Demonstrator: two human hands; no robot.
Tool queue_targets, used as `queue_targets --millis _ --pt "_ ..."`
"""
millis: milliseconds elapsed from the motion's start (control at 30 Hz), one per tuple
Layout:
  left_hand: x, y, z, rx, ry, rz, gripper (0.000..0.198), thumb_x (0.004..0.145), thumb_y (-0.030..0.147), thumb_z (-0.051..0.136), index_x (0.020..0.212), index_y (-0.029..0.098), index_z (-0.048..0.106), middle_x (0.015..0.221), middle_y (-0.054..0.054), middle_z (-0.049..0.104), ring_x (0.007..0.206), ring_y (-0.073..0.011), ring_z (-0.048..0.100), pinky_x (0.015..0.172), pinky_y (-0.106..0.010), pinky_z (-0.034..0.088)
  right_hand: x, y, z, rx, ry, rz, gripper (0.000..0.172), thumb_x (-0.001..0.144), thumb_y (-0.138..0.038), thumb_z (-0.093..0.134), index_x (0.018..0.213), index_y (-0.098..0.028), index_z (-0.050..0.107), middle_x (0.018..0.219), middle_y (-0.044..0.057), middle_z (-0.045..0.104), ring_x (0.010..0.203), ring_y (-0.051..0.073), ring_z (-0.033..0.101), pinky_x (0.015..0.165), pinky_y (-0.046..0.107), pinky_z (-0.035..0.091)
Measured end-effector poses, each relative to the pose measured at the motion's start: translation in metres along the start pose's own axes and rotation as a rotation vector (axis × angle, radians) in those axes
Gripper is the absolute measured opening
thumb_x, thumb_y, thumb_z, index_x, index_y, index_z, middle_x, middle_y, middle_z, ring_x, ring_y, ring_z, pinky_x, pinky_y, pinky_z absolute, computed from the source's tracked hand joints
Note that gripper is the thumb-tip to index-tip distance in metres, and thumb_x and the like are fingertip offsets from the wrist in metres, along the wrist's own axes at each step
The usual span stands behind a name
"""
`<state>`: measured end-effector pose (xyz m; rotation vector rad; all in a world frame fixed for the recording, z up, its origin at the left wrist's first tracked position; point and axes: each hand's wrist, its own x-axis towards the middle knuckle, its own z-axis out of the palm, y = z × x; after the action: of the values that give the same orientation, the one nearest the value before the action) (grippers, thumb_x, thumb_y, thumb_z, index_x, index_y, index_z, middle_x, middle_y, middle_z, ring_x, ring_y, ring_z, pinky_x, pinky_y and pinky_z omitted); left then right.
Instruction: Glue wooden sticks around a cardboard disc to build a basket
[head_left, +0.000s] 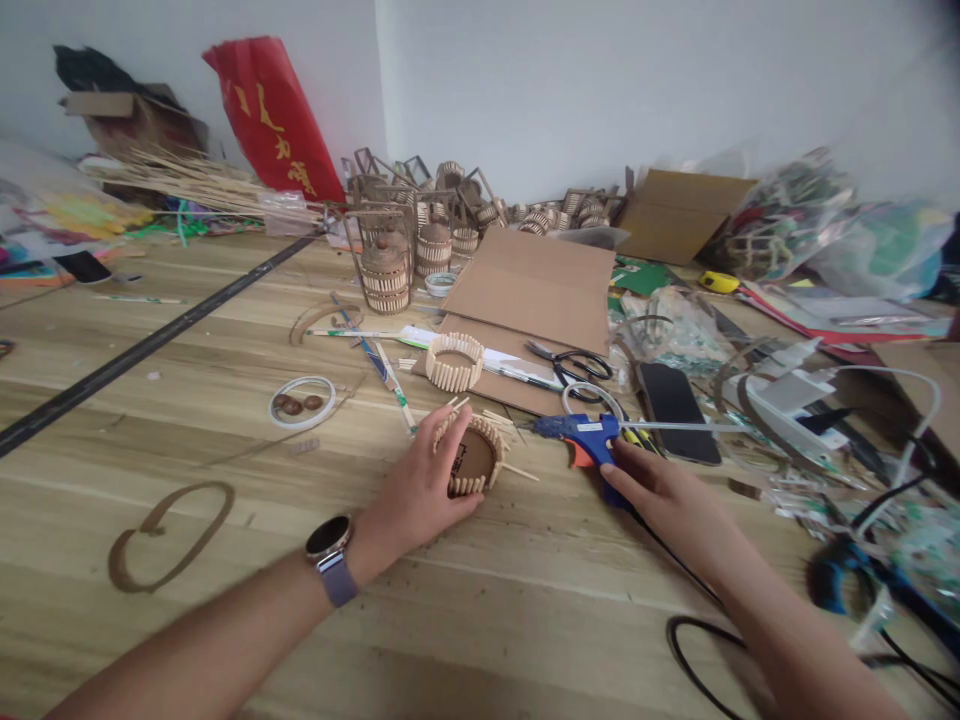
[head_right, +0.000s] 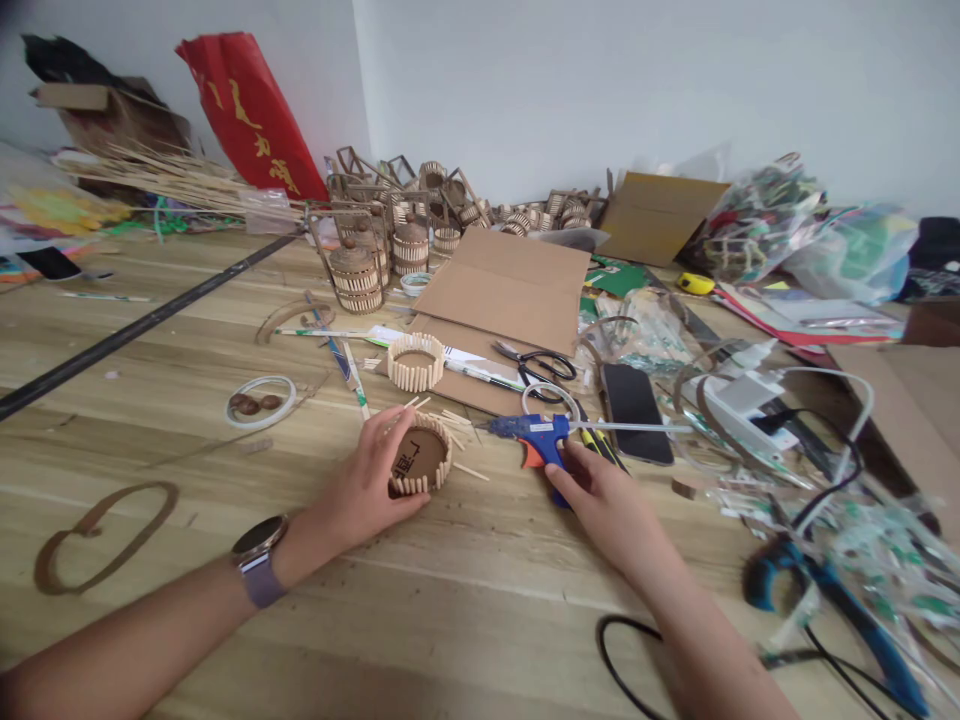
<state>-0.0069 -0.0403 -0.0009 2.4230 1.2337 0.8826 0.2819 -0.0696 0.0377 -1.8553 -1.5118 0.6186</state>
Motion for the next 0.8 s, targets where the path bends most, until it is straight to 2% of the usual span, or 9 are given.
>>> queue_targets --millis 67,133,233,300,433,533,600,700,800 --pt "0.000 0.001 -0.001 -0.004 -0.001 -0.006 0.104 0.071 0.019 0.076 0.148 0.027 0.007 0.145 -0.017 0.029 0.138 -0.0338 0.032 0.109 -0.054 0.038 -0.003 -0.003 0.000 -0.311 0.133 -0.243 0.030 0.080 -0.040 0.057 0.095 -0.017 0.070 0.101 0.016 0.071 0.094 0.033 0.063 0.085 0.049 0.047" --pt "0.000 0.001 -0.001 -0.010 -0.003 -0.008 0.104 0.071 0.019 0.076 0.148 0.028 0.007 0.145 -0.017 0.029 0.138 -0.0335 0.032 0.109 -0.053 0.038 -0.006 -0.011 0.005 -0.497 0.165 -0.474 0.026 0.087 -0.035 0.051 0.091 -0.017 0.070 0.094 0.014 0.072 0.089 0.031 0.063 0.082 0.046 0.047" --pt "0.000 0.001 -0.001 -0.014 -0.008 -0.019 0.105 0.070 0.019 0.077 0.148 0.027 0.007 0.146 -0.017 0.028 0.138 -0.0338 0.031 0.110 -0.054 0.036 -0.010 -0.028 0.023 -0.576 -0.030 -0.702 0.019 0.090 -0.021 0.049 0.089 -0.018 0.068 0.084 0.008 0.072 0.080 0.023 0.062 0.073 0.034 0.047" --pt "0.001 0.000 0.000 -0.016 -0.013 -0.036 0.105 0.070 0.019 0.077 0.148 0.027 0.008 0.146 -0.017 0.028 0.139 -0.0343 0.030 0.110 -0.054 0.036 -0.010 -0.038 0.038 -0.665 -0.134 -0.733 0.016 0.088 -0.014 0.051 0.088 -0.018 0.067 0.082 0.007 0.071 0.081 0.021 0.062 0.074 0.030 0.045" --pt "0.001 0.001 0.001 -0.017 -0.017 -0.039 0.105 0.069 0.018 0.076 0.148 0.028 0.008 0.145 -0.017 0.028 0.138 -0.0346 0.031 0.108 -0.055 0.038 -0.008 -0.045 0.062 -0.852 -0.113 -0.683 0.021 0.086 -0.009 0.053 0.071 -0.019 0.064 0.076 0.008 0.066 0.077 0.021 0.060 0.071 0.030 0.042" --pt "0.001 0.001 0.000 -0.028 -0.020 -0.038 0.104 0.068 0.018 0.076 0.148 0.027 0.009 0.145 -0.018 0.028 0.137 -0.0349 0.033 0.107 -0.055 0.039 -0.006 -0.038 0.069 -0.914 -0.123 -0.671 0.018 0.085 -0.009 0.053 0.072 -0.017 0.062 0.078 0.011 0.066 0.079 0.024 0.060 0.073 0.033 0.042" --pt "0.001 0.001 0.000 -0.036 -0.018 -0.045 0.104 0.068 0.018 0.076 0.148 0.028 0.010 0.145 -0.017 0.028 0.137 -0.0350 0.033 0.107 -0.055 0.039 -0.005 -0.033 0.069 -0.907 -0.126 -0.652 0.016 0.086 -0.011 0.052 0.074 -0.016 0.061 0.078 0.011 0.066 0.079 0.025 0.060 0.073 0.033 0.042" --pt "0.000 0.000 0.001 -0.035 -0.012 -0.037 0.105 0.069 0.019 0.076 0.148 0.029 0.008 0.145 -0.017 0.027 0.138 -0.0349 0.032 0.108 -0.055 0.038 -0.004 -0.032 0.060 -0.827 -0.109 -0.600 0.016 0.089 -0.014 0.047 0.078 -0.017 0.057 0.073 0.008 0.064 0.070 0.021 0.060 0.065 0.029 0.042" --pt "0.000 0.000 0.000 -0.033 -0.009 -0.027 0.104 0.070 0.019 0.075 0.148 0.029 0.007 0.145 -0.016 0.027 0.138 -0.0343 0.032 0.109 -0.055 0.037 -0.001 -0.041 0.041 -0.516 -0.134 -0.593 0.014 0.089 -0.017 0.044 0.084 -0.018 0.057 0.073 0.004 0.064 0.065 0.017 0.060 0.060 0.026 0.044"
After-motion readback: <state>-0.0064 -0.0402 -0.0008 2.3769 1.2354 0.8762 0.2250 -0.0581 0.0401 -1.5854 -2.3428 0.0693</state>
